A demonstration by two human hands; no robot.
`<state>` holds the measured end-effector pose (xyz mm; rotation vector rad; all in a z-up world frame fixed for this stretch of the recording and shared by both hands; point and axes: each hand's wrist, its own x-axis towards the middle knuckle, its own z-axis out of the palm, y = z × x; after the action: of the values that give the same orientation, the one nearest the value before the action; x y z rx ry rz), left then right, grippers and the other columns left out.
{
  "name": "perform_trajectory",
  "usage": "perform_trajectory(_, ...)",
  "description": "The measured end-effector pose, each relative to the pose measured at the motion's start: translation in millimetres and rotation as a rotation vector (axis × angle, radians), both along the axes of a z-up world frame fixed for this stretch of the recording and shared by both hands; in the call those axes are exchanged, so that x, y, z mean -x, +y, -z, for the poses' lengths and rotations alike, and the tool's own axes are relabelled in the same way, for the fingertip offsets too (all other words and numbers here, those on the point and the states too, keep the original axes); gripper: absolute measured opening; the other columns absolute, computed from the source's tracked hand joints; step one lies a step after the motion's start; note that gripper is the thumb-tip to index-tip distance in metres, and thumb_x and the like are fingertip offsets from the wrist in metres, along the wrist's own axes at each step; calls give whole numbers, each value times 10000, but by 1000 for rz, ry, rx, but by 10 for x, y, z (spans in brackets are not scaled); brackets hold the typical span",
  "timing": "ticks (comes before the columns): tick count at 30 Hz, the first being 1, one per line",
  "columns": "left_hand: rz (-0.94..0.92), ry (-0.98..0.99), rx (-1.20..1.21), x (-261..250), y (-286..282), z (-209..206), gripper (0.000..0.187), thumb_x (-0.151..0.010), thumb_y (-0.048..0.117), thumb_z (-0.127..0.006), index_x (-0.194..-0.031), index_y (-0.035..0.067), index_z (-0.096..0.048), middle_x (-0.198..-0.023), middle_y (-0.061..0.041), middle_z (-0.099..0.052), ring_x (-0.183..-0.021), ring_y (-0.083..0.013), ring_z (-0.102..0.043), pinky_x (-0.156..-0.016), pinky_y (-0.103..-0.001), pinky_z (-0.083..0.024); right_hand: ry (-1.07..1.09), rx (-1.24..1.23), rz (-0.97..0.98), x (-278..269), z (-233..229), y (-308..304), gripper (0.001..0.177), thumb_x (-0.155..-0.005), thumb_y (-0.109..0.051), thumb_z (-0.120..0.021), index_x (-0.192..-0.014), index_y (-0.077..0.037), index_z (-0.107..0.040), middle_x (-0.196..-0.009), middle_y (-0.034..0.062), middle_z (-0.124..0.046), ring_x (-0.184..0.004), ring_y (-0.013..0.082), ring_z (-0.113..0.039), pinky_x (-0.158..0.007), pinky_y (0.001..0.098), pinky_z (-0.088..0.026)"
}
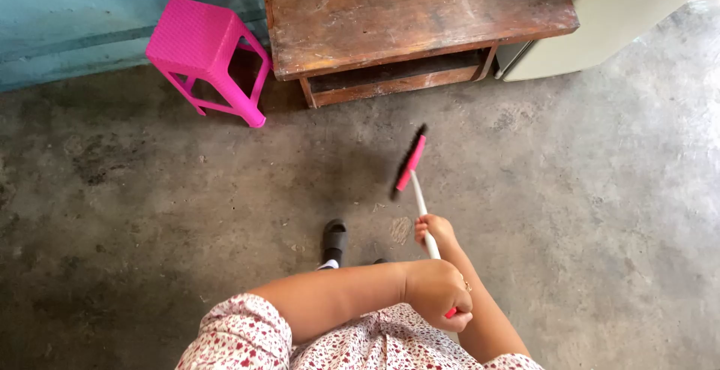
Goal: The person sweeps a concrete floor with a pink-handled broom, moving around a wooden table, a pink stool, and a white refrigerator. The person sweeps along walls and near a parked motorcycle, covering multiple areas of the floor.
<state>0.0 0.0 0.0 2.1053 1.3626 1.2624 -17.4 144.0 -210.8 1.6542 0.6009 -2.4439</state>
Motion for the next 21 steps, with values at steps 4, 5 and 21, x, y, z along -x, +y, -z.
perform_trajectory(4, 18, 111, 101, 273, -4, -37, 298, -786, 276, -524, -503, 186, -507, -470, -24, -516, -460, -290, -491, -452, -419, -357, 133, 157, 50, 460, 130, -156, 153, -975, -132, -497, -833, -76, -483, -634, -37, -434, -441, -5, -348, -339, 142, -259)
perform_trajectory(5, 47, 167, 184, 357, -8, -29, 331, -814, 307, -509, -511, 177, -539, -495, -26, -556, -464, -290, -510, -437, -424, -352, 125, 255, -4, 578, 152, -201, 168, -978, -175, -477, -837, -85, -495, -607, -58, -402, -432, -7, -347, -332, 138, -272)
perform_trajectory(21, 263, 312, 375, 1105, 115, 227, 396, -889, 408, -419, -582, 188, -534, -599, -63, -664, -568, -341, -612, -579, -499, -419, 23, 191, 196, 713, 970, -105, 78, -954, -4, -397, -913, -65, -423, -674, 10, -459, -424, 13, -320, -314, 161, -255)
